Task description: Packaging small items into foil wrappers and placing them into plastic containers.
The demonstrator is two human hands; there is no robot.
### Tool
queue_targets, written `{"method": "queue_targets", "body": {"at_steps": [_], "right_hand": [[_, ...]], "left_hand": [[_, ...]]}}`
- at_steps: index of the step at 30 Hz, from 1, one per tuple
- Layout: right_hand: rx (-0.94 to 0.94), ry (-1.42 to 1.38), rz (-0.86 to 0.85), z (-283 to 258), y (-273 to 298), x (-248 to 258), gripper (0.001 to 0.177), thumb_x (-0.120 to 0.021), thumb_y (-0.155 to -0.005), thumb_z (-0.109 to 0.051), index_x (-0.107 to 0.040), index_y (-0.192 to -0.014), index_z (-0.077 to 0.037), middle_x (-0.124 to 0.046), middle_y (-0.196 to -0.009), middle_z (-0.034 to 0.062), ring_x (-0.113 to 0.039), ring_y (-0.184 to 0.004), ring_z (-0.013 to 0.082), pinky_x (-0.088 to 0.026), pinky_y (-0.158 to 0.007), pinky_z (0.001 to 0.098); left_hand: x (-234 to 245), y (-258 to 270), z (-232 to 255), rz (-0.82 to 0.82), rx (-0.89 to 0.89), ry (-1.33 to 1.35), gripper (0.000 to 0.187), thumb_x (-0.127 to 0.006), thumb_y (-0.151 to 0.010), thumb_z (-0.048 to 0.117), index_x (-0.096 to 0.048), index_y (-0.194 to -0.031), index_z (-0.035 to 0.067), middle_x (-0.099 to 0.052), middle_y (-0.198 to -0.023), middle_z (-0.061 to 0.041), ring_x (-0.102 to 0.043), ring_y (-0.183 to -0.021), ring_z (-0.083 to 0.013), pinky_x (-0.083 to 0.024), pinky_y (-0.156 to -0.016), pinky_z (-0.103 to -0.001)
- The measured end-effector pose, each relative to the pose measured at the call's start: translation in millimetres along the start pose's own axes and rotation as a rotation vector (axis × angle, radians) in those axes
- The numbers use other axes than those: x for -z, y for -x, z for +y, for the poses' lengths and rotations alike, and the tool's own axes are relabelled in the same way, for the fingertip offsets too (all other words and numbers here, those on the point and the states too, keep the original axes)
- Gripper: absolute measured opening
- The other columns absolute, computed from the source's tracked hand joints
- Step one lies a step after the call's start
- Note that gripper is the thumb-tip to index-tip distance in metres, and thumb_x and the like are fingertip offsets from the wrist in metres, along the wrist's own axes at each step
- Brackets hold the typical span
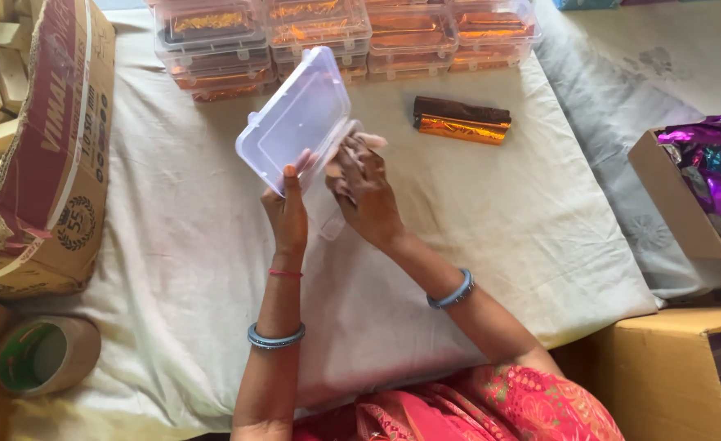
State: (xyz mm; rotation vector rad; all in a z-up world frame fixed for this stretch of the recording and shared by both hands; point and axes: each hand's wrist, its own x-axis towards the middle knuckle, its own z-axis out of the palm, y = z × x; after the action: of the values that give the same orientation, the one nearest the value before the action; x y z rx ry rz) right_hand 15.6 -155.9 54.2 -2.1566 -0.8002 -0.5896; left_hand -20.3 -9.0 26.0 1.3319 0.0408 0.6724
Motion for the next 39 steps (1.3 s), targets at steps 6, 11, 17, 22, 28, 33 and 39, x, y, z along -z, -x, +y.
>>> {"method": "queue_targets", "body": {"at_steps": [6, 11, 17, 22, 28, 33, 39], "right_hand": [[0.099, 0.19, -0.067, 26.7, -13.8, -20.4, 0.052, -0.073, -0.088, -0.012, -0.056, -0.137, 0.0, -0.05, -0.146, 0.0238, -0.051, -0.134, 0.0427, -0.056, -0.095, 0.0464], [0.034, 0.307, -0.113, 27.0, -16.4, -26.9, 0.059, -0.075, -0.078, -0.016, -0.057, -0.132, -0.001, -0.058, -0.137, 0.0194, -0.058, -0.127, 0.0375, -0.06, -0.083, 0.043], [-0.218, 0.362, -0.246, 41.9, -9.8, -27.4, 0.05, -0.079, -0.081, -0.024, -0.061, -0.125, -0.007, -0.067, -0.107, 0.014, -0.071, -0.093, 0.0318, -0.058, -0.071, 0.0443], [-0.55, -0.786, -0.245, 30.9, -19.0, -8.1, 0.02, -0.066, -0.101, -0.015, -0.067, -0.114, 0.001, -0.07, -0.083, 0.0056, -0.065, -0.069, 0.0142, -0.052, -0.06, 0.0305], [-0.561, -1.138, -0.347, 37.6, 39.0, -58.3, 0.03, -0.054, -0.09, 0.006, -0.063, -0.117, -0.002, -0.067, -0.086, 0.0026, -0.063, -0.07, 0.009, -0.053, -0.061, 0.0253], [-0.24, -0.746, -0.51, 11.7, 31.4, -21.6, 0.035, -0.05, -0.087, 0.008, -0.068, -0.114, -0.002, -0.062, -0.103, 0.0072, -0.065, -0.084, 0.0146, -0.055, -0.07, 0.0282], [0.234, 0.075, -0.466, 7.1, 33.8, 10.9, 0.031, -0.068, -0.077, -0.01, -0.073, -0.107, -0.014, -0.068, -0.111, 0.0073, -0.063, -0.106, 0.0279, -0.057, -0.077, 0.042]], "left_hand": [[-4.3, -0.4, 10.7, -0.029, 0.003, -0.09, 0.051, -0.053, -0.11, 0.038, -0.069, -0.129, -0.006, -0.076, -0.119, -0.013, -0.067, -0.112, -0.014, -0.053, -0.103, -0.03], [-2.5, -2.7, 11.5, -0.025, -0.026, -0.146, 0.049, -0.052, -0.11, 0.037, -0.071, -0.128, -0.005, -0.077, -0.115, -0.012, -0.067, -0.109, -0.0124, -0.053, -0.102, -0.029], [-4.3, 0.6, 10.9, -0.049, -0.013, -0.134, 0.049, -0.051, -0.111, 0.037, -0.071, -0.128, -0.004, -0.078, -0.115, -0.011, -0.069, -0.108, -0.0124, -0.055, -0.101, -0.029], [0.6, 0.4, 0.5, -0.017, -0.049, -0.017, 0.053, -0.048, -0.113, 0.04, -0.068, -0.132, -0.005, -0.076, -0.119, -0.013, -0.067, -0.113, -0.0142, -0.051, -0.107, -0.031], [0.7, 2.4, 9.9, -0.065, -0.038, -0.122, 0.053, -0.05, -0.11, 0.044, -0.07, -0.132, 0.0, -0.078, -0.115, -0.011, -0.068, -0.098, -0.0095, -0.056, -0.087, -0.027], [0.8, 4.9, 5.3, -0.084, 0.019, -0.07, 0.051, -0.052, -0.109, 0.043, -0.074, -0.127, 0.001, -0.08, -0.109, -0.008, -0.057, -0.07, -0.005, -0.048, -0.063, -0.025], [-12.0, 7.2, 20.6, -0.114, -0.051, -0.255, 0.046, -0.054, -0.109, 0.04, -0.078, -0.125, 0.004, -0.069, -0.078, -0.001, -0.043, -0.064, -0.005, -0.039, -0.059, -0.027]]}}
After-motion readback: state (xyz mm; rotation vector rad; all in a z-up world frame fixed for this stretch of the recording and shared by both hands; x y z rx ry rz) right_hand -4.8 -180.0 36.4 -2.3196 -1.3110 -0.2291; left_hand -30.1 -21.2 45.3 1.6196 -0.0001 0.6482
